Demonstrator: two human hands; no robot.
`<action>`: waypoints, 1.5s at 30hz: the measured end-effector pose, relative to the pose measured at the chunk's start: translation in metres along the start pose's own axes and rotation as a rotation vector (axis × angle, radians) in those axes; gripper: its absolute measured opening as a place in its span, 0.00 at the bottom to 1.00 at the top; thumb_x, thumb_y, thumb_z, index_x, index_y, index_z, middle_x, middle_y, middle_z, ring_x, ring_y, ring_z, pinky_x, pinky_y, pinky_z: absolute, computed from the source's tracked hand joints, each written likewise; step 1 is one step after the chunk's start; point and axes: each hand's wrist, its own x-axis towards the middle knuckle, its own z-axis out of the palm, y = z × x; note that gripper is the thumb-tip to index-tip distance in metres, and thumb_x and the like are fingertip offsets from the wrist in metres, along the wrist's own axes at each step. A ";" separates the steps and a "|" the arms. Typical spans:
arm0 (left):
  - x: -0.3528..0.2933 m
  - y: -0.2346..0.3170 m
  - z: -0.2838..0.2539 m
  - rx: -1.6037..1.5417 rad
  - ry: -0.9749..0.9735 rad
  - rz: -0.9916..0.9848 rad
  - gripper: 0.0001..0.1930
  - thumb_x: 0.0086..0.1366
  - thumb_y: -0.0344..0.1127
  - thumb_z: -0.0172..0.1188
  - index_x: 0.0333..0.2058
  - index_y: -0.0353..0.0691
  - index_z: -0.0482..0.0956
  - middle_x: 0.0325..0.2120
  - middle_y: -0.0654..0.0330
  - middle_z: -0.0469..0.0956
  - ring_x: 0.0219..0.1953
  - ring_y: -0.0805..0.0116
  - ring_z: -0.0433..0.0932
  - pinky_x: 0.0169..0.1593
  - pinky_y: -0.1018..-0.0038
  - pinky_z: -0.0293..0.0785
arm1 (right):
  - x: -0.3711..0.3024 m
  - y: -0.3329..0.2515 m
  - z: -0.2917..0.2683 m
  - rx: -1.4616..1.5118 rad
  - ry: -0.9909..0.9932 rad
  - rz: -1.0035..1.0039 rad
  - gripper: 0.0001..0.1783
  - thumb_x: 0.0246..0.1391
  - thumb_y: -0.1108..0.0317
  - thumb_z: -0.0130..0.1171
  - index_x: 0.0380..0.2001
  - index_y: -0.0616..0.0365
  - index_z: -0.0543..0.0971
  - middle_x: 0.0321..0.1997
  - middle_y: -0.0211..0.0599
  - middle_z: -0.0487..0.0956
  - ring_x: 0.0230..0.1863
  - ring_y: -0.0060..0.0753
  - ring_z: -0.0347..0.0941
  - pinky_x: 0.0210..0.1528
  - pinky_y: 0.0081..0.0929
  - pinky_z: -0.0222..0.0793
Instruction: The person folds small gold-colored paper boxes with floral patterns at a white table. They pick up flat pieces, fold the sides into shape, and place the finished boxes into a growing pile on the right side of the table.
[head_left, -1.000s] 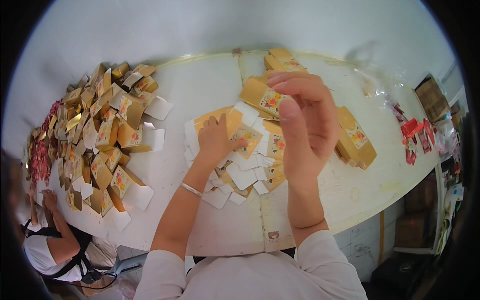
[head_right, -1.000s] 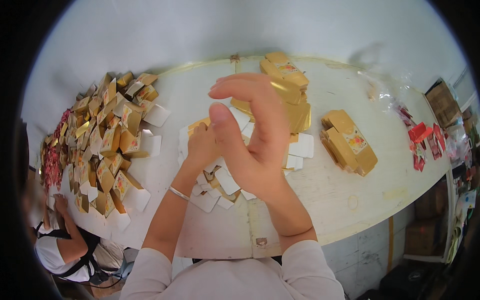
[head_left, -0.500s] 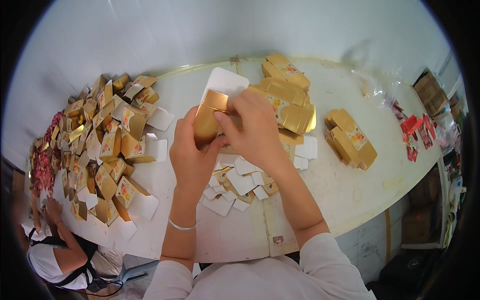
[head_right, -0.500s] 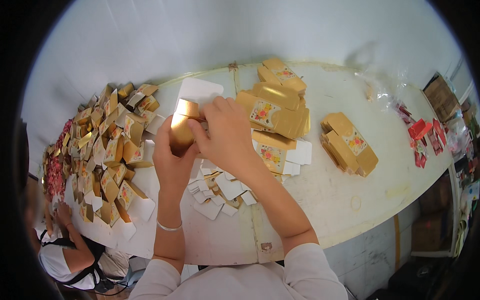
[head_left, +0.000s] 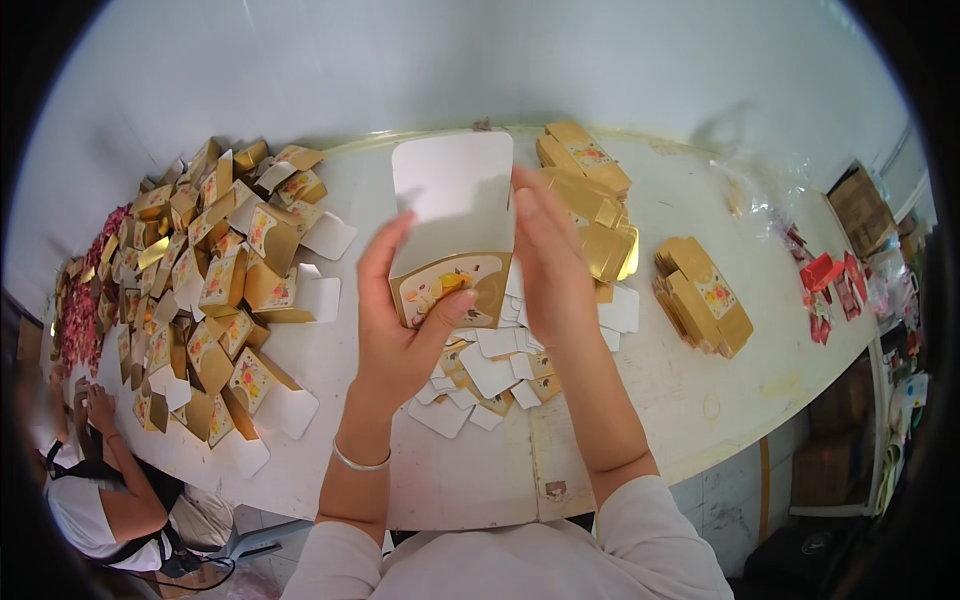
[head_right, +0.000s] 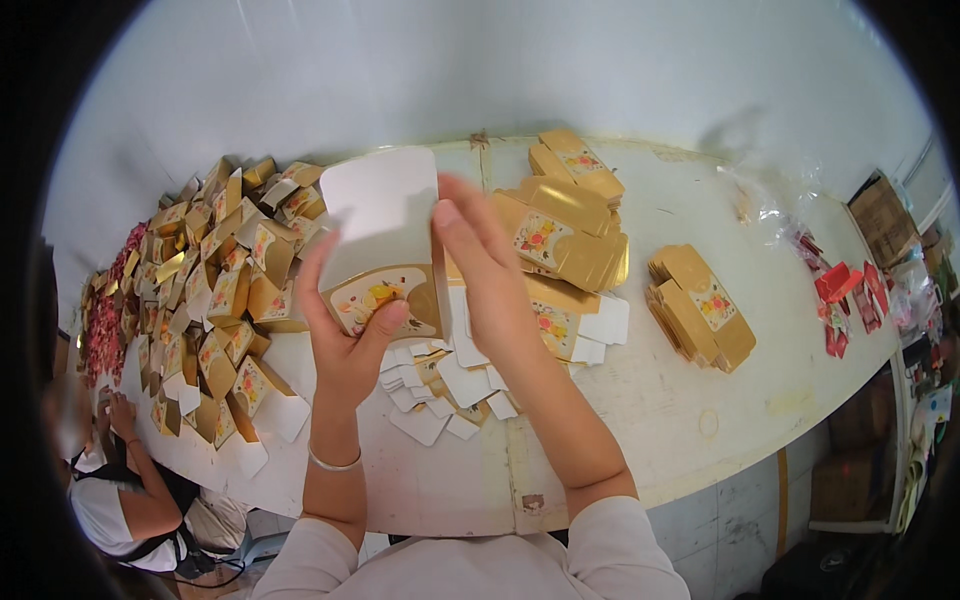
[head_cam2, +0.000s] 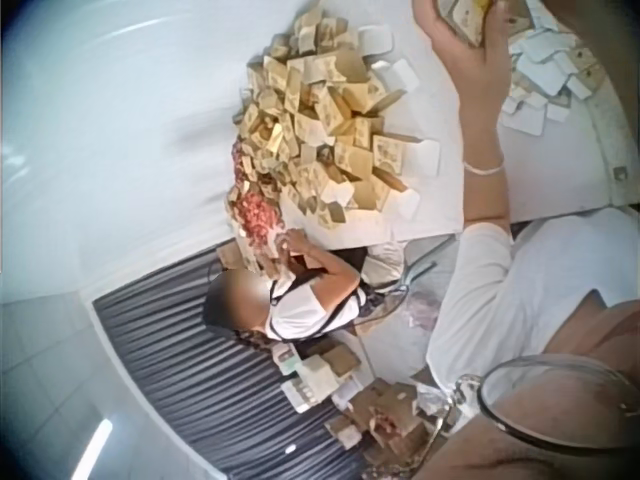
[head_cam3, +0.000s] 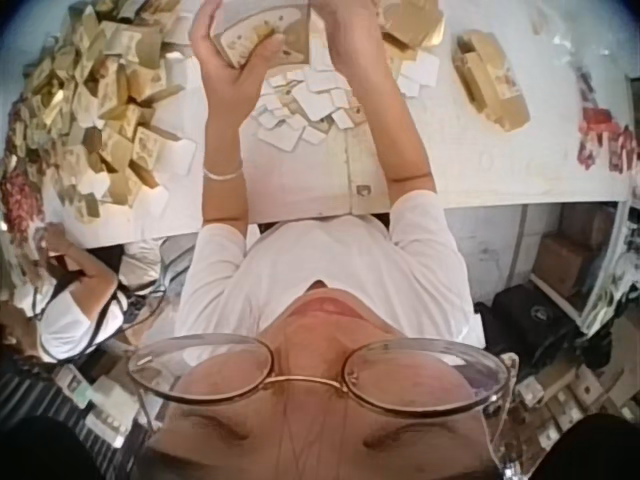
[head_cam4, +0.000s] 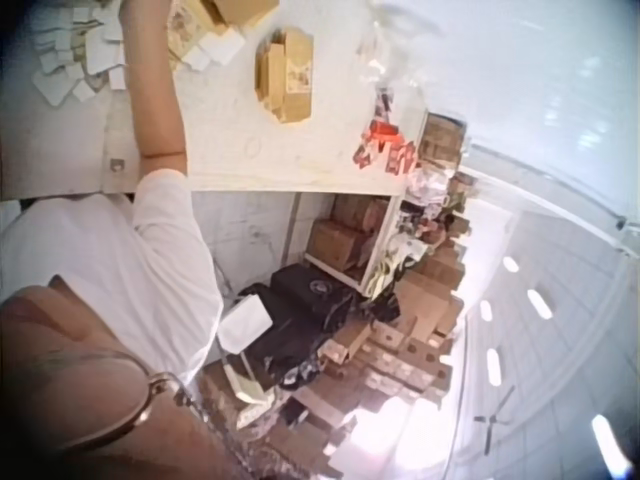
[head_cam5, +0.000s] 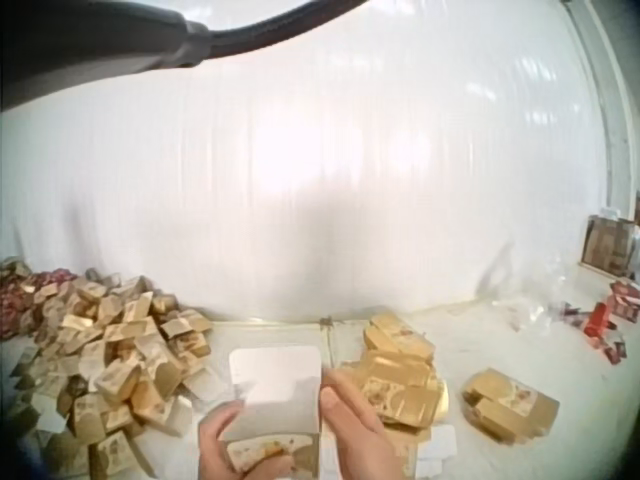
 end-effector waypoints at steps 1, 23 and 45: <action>-0.001 0.001 -0.003 -0.031 -0.027 -0.045 0.29 0.53 0.26 0.60 0.51 0.36 0.56 0.43 0.54 0.66 0.43 0.67 0.71 0.43 0.75 0.72 | -0.001 0.000 0.000 0.071 -0.052 0.101 0.16 0.56 0.59 0.48 0.41 0.59 0.71 0.41 0.32 0.72 0.47 0.25 0.64 0.49 0.21 0.57; 0.009 0.017 -0.021 -0.279 -0.123 -0.302 0.32 0.50 0.24 0.63 0.50 0.43 0.52 0.42 0.55 0.68 0.38 0.71 0.73 0.33 0.80 0.73 | -0.004 0.005 -0.005 -0.056 -0.507 -0.132 0.12 0.48 0.76 0.48 0.34 0.63 0.79 0.44 0.40 0.72 0.43 0.30 0.70 0.43 0.24 0.66; 0.013 0.025 -0.021 -0.259 -0.033 -0.386 0.24 0.51 0.26 0.62 0.47 0.41 0.64 0.39 0.56 0.73 0.34 0.75 0.72 0.34 0.81 0.70 | -0.014 0.011 0.007 -0.610 -0.465 -0.546 0.11 0.48 0.79 0.51 0.37 0.64 0.71 0.35 0.43 0.71 0.35 0.42 0.68 0.40 0.31 0.64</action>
